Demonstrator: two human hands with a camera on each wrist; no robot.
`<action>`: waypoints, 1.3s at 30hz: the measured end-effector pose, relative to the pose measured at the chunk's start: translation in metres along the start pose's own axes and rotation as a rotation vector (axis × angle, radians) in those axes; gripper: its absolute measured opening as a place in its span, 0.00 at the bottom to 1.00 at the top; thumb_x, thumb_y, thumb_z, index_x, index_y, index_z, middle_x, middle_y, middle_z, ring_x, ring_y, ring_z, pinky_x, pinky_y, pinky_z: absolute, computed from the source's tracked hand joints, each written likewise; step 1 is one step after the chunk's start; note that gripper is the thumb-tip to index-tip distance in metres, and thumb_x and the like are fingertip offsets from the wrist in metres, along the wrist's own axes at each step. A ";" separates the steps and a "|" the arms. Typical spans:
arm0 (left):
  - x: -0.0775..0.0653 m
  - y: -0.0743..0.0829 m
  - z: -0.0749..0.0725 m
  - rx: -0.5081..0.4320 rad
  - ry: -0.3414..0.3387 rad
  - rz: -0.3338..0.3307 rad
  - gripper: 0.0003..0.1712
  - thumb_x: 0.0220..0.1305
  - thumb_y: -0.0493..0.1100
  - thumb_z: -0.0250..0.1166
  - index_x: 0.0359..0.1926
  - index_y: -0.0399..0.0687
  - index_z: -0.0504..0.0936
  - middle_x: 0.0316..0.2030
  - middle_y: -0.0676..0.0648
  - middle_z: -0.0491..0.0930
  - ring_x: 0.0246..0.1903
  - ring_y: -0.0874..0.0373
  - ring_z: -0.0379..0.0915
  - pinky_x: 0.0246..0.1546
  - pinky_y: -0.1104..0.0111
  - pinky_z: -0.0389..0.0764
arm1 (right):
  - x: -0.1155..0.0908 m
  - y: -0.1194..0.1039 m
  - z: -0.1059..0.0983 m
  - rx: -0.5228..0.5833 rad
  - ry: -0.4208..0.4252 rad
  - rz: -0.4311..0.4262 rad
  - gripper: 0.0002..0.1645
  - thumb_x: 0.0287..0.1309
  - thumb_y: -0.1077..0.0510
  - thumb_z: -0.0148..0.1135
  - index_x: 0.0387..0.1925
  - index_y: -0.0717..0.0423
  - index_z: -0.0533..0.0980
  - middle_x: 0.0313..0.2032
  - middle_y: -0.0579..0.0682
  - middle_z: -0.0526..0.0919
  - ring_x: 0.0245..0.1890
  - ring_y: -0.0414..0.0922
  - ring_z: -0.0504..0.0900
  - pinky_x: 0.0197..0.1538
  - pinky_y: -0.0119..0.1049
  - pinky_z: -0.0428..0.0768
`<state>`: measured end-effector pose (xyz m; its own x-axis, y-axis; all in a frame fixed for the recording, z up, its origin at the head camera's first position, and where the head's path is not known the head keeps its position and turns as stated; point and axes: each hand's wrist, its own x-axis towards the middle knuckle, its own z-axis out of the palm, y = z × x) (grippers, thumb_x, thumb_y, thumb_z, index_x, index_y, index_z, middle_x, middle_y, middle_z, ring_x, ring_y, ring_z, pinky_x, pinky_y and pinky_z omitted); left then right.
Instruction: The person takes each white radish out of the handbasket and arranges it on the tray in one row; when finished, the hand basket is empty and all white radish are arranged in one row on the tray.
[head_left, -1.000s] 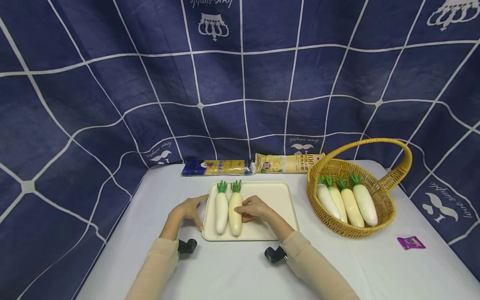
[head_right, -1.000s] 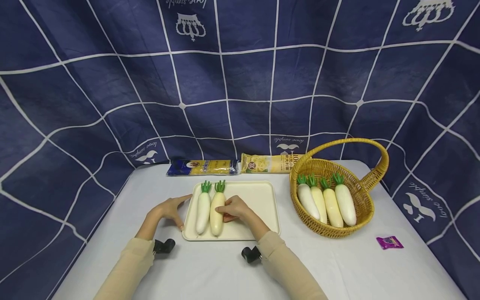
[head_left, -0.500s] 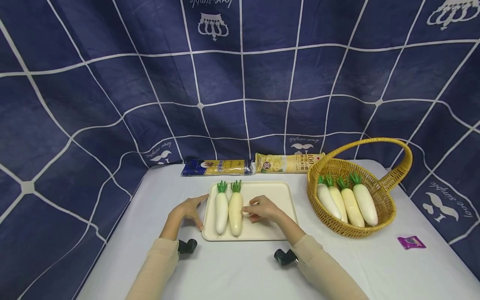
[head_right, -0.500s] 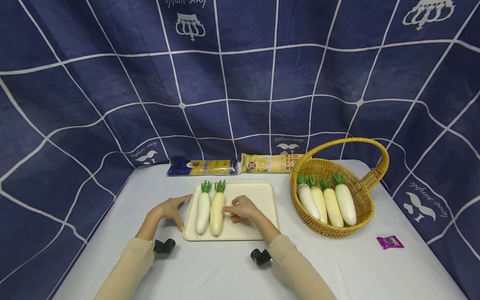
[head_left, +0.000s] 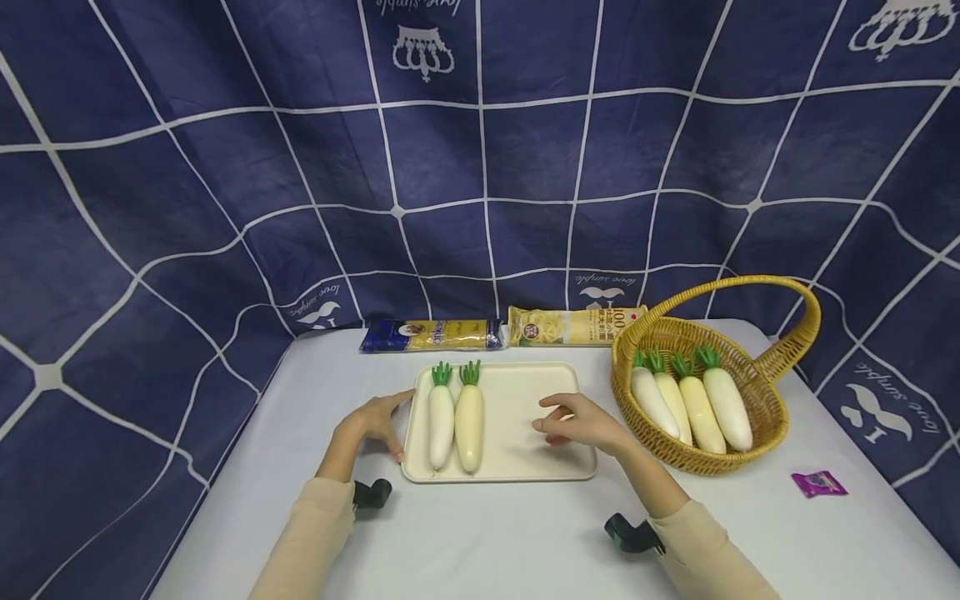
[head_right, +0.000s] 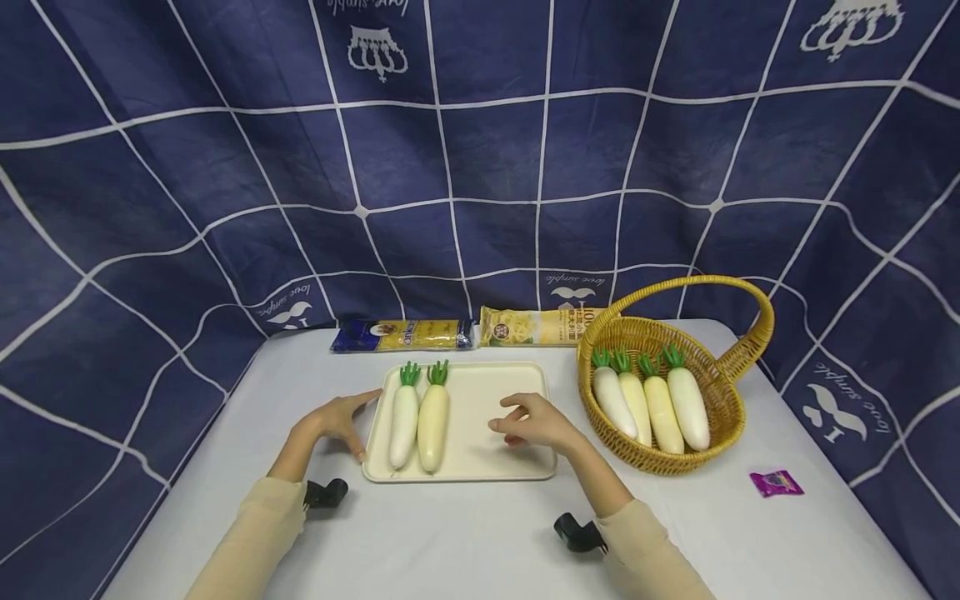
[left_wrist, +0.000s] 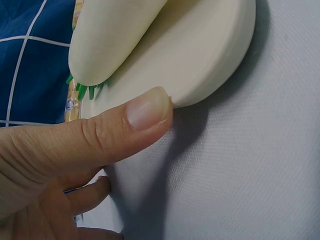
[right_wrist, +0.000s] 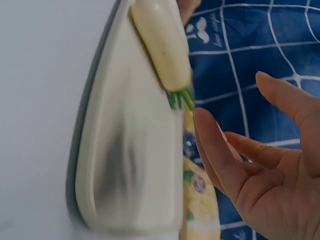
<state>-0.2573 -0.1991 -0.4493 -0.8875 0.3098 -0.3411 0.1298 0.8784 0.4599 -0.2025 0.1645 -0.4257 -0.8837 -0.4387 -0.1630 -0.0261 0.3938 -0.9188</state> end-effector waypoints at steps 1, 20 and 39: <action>0.000 -0.001 0.000 -0.002 0.002 0.002 0.70 0.19 0.41 0.83 0.70 0.44 0.58 0.63 0.30 0.63 0.63 0.33 0.57 0.61 0.41 0.62 | -0.005 0.001 -0.004 -0.004 -0.004 -0.015 0.39 0.57 0.53 0.62 0.59 0.78 0.63 0.37 0.63 0.81 0.36 0.59 0.84 0.39 0.38 0.85; 0.000 0.000 0.001 -0.003 0.007 -0.003 0.70 0.18 0.41 0.83 0.70 0.44 0.58 0.64 0.30 0.63 0.64 0.32 0.55 0.61 0.39 0.60 | -0.093 0.013 -0.087 -0.083 0.118 -0.148 0.34 0.60 0.64 0.57 0.61 0.81 0.57 0.39 0.64 0.78 0.34 0.43 0.84 0.38 0.40 0.85; -0.002 0.001 0.000 0.015 0.007 0.004 0.69 0.19 0.41 0.83 0.70 0.44 0.59 0.63 0.30 0.63 0.63 0.32 0.56 0.61 0.41 0.62 | -0.124 0.049 -0.151 -0.331 0.395 0.024 0.37 0.61 0.55 0.58 0.63 0.75 0.59 0.47 0.69 0.78 0.36 0.25 0.75 0.38 0.29 0.79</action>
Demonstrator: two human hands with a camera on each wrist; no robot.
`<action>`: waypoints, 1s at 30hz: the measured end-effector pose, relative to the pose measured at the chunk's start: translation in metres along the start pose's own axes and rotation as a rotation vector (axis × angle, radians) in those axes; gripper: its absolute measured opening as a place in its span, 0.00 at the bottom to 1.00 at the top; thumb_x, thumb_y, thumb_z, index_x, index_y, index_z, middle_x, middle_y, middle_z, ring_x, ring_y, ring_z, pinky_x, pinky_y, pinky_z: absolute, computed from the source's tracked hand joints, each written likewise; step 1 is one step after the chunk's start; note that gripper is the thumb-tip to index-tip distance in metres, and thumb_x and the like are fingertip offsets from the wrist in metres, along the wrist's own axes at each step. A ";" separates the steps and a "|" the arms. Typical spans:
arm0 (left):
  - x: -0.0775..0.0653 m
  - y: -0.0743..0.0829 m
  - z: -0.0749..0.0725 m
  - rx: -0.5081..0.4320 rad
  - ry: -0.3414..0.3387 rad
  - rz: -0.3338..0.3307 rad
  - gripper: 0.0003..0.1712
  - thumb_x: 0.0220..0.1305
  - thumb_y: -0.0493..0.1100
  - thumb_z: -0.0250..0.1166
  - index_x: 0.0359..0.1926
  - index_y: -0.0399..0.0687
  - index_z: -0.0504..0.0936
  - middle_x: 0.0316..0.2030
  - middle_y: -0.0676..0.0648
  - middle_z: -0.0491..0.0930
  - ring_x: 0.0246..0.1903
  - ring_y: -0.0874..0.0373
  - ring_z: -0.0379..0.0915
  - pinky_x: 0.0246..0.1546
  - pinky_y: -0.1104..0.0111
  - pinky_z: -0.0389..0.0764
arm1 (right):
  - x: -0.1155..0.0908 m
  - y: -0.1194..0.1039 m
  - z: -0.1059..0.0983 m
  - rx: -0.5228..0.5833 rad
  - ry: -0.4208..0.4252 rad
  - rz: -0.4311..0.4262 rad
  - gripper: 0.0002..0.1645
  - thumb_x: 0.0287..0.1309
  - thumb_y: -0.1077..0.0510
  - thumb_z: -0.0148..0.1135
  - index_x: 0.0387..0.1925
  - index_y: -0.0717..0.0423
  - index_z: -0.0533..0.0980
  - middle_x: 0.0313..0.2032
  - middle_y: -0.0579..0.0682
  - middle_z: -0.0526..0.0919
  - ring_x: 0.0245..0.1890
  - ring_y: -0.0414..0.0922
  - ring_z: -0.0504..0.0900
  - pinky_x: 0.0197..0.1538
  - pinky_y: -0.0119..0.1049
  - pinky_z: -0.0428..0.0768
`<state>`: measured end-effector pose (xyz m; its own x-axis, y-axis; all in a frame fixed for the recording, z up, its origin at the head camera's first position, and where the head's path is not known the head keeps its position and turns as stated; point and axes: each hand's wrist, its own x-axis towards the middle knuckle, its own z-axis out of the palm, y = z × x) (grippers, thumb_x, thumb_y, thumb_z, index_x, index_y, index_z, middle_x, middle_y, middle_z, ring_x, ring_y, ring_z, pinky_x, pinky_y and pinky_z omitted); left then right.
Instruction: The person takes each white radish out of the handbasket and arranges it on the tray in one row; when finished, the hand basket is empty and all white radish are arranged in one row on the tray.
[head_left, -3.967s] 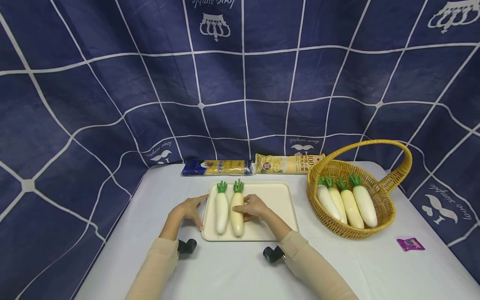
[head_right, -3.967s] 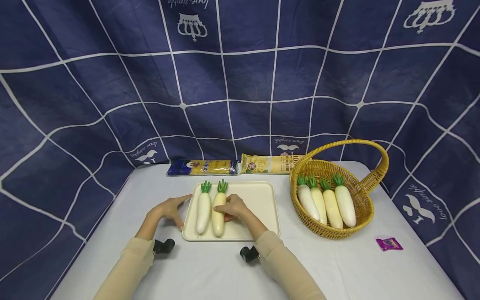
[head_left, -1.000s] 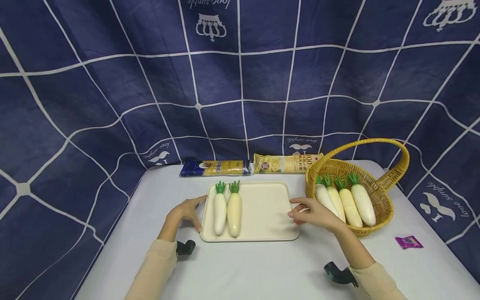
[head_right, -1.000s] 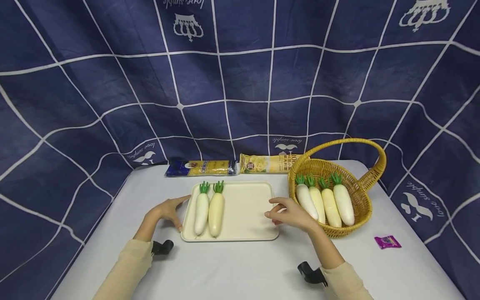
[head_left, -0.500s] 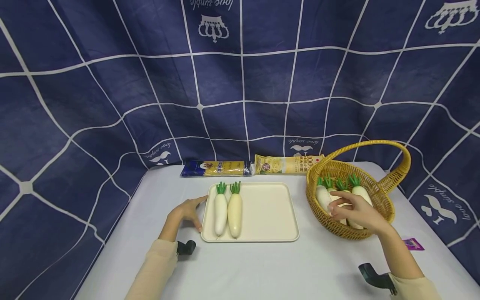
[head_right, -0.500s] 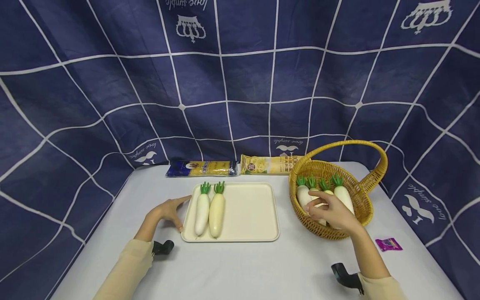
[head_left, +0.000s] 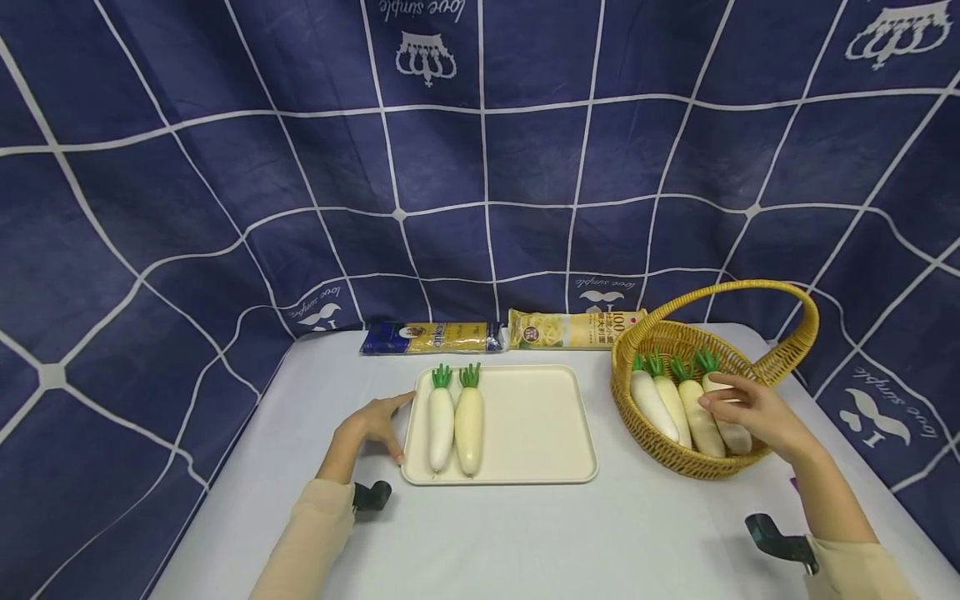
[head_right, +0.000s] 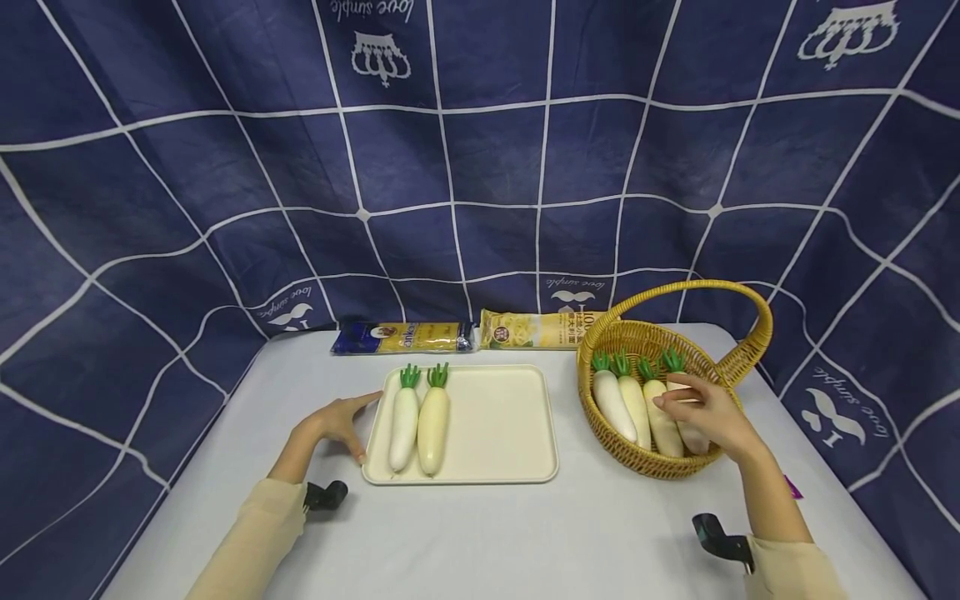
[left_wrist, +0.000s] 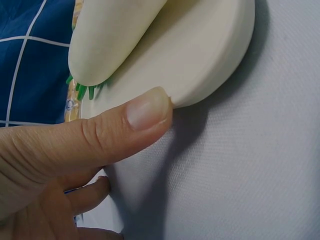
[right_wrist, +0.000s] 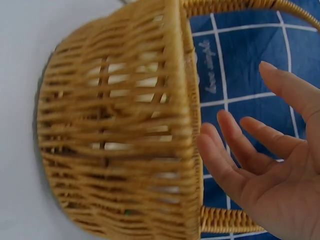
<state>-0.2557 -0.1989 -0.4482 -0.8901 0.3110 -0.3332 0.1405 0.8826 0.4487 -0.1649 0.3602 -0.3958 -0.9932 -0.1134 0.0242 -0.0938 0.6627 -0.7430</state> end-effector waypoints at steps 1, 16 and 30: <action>0.000 0.000 0.000 0.000 0.000 0.000 0.69 0.19 0.41 0.83 0.70 0.44 0.59 0.63 0.30 0.63 0.63 0.32 0.57 0.61 0.41 0.62 | 0.001 0.002 -0.001 -0.009 0.004 0.016 0.38 0.61 0.54 0.58 0.63 0.75 0.58 0.48 0.70 0.77 0.37 0.25 0.75 0.39 0.29 0.78; 0.001 0.001 -0.001 -0.017 -0.006 -0.003 0.69 0.19 0.41 0.83 0.70 0.43 0.58 0.62 0.30 0.65 0.63 0.33 0.58 0.61 0.41 0.63 | 0.016 0.017 -0.009 -0.052 0.083 0.143 0.45 0.61 0.48 0.58 0.63 0.80 0.54 0.56 0.80 0.63 0.55 0.73 0.65 0.53 0.64 0.71; 0.000 0.000 0.000 -0.017 -0.009 -0.016 0.70 0.19 0.41 0.83 0.70 0.44 0.58 0.63 0.30 0.64 0.63 0.34 0.57 0.61 0.41 0.63 | 0.028 0.021 -0.011 -0.226 -0.037 0.270 0.58 0.55 0.44 0.63 0.63 0.85 0.45 0.54 0.86 0.59 0.52 0.77 0.63 0.51 0.65 0.71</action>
<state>-0.2564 -0.1988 -0.4479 -0.8882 0.3000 -0.3480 0.1188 0.8816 0.4568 -0.1956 0.3792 -0.4029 -0.9815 0.0642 -0.1803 0.1551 0.8188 -0.5527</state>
